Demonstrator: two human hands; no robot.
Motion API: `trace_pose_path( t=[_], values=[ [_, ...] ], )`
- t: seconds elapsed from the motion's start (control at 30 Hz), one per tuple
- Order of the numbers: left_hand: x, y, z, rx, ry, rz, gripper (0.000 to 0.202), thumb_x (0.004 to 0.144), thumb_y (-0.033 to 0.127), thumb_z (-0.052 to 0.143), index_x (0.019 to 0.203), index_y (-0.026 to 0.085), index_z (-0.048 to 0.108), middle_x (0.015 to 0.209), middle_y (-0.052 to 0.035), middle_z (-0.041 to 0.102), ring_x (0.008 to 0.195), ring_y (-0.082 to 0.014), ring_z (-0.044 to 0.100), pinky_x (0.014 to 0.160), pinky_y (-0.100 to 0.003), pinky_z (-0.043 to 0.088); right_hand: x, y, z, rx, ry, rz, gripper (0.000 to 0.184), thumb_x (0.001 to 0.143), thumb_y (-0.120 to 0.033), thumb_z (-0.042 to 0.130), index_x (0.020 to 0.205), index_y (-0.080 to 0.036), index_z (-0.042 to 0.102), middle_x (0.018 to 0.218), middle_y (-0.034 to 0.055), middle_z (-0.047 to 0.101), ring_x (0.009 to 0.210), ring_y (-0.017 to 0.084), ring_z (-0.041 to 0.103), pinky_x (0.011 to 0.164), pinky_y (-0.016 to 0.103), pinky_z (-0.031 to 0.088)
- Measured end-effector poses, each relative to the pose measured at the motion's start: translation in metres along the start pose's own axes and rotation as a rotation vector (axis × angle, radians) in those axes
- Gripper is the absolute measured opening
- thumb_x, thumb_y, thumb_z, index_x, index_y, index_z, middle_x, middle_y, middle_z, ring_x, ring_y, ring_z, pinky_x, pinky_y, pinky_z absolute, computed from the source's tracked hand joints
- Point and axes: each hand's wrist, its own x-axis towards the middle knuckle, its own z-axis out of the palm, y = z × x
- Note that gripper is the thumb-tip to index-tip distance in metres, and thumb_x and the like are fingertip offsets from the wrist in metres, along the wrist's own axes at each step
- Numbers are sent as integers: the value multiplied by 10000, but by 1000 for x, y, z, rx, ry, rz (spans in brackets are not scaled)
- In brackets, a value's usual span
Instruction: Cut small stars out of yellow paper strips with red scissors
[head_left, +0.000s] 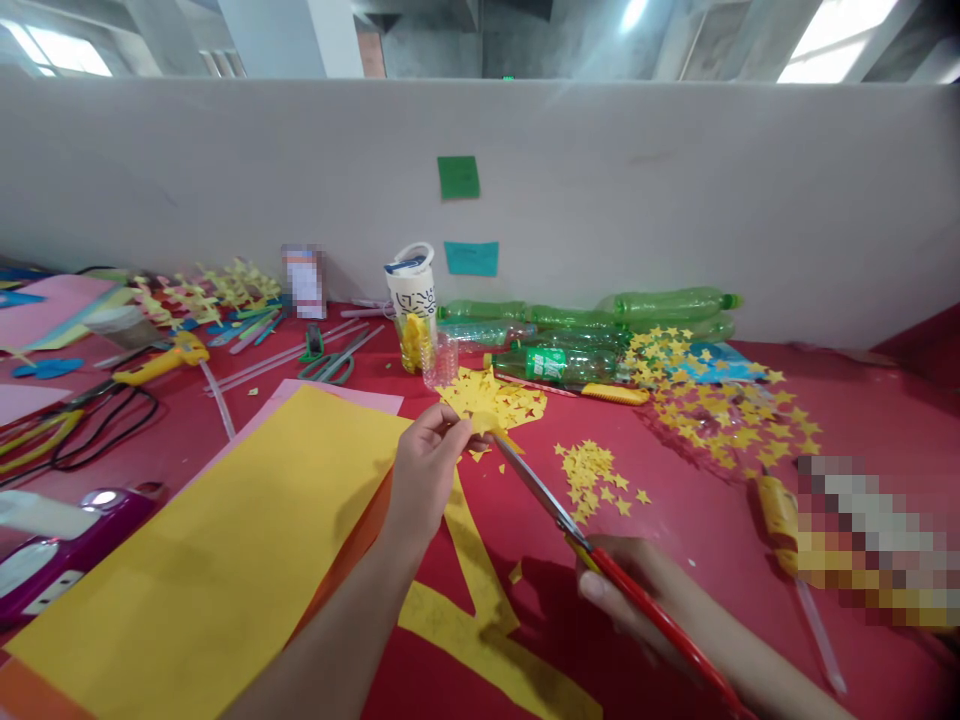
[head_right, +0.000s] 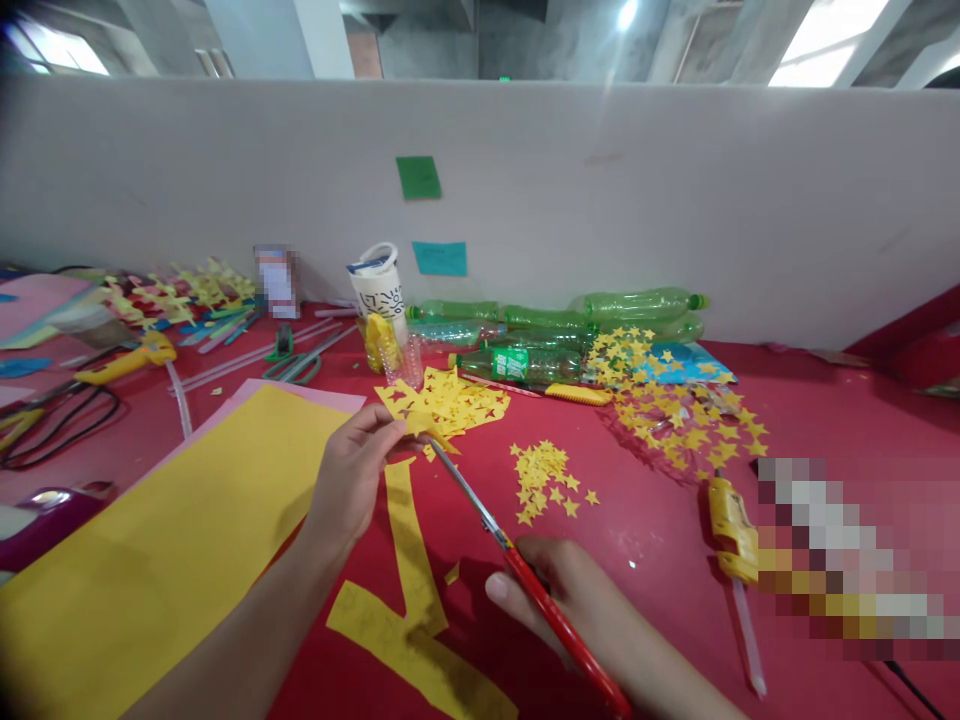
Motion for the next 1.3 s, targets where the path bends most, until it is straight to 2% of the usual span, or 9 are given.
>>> trace_pose_path(
  t=[0.13, 0.27, 0.5, 0.83, 1.3],
  values=[
    [-1, -2, 1, 0, -43, 6, 149, 786, 231, 596, 667, 165, 534, 619, 37, 561, 674, -145, 656, 682, -259, 518, 1, 0, 1, 19, 8, -18, 500, 832, -658, 431, 662, -188, 395, 581, -48, 365, 506, 84, 331, 434, 202, 230],
    [-1, -4, 1, -58, -59, -27, 133, 780, 219, 601, 675, 161, 543, 625, 37, 558, 661, -141, 651, 663, -253, 519, 3, 3, 1, 105, 25, -20, 495, 839, -650, 436, 707, -173, 456, 556, -71, 309, 490, 76, 291, 435, 203, 212],
    [-1, -2, 3, -40, -104, -58, 143, 771, 185, 602, 644, 154, 545, 595, 42, 529, 640, -136, 640, 645, -247, 517, 0, 2, 2, 183, 19, 17, 551, 826, -682, 419, 750, -144, 511, 519, -78, 332, 440, 62, 317, 398, 183, 233],
    [-3, -3, 0, -19, -173, -45, 146, 805, 182, 565, 661, 158, 556, 652, 3, 654, 659, -148, 656, 656, -259, 520, -1, -4, 1, 214, 2, 52, 536, 833, -675, 415, 746, -154, 509, 504, -95, 308, 417, 53, 297, 375, 176, 215],
    [1, -1, -3, 13, -209, -66, 138, 802, 170, 563, 665, 156, 565, 639, 5, 669, 627, -147, 669, 655, -256, 514, -2, -6, 0, 264, -15, 72, 511, 828, -675, 415, 686, -185, 433, 503, -106, 270, 413, 49, 282, 371, 164, 223]
  ],
)
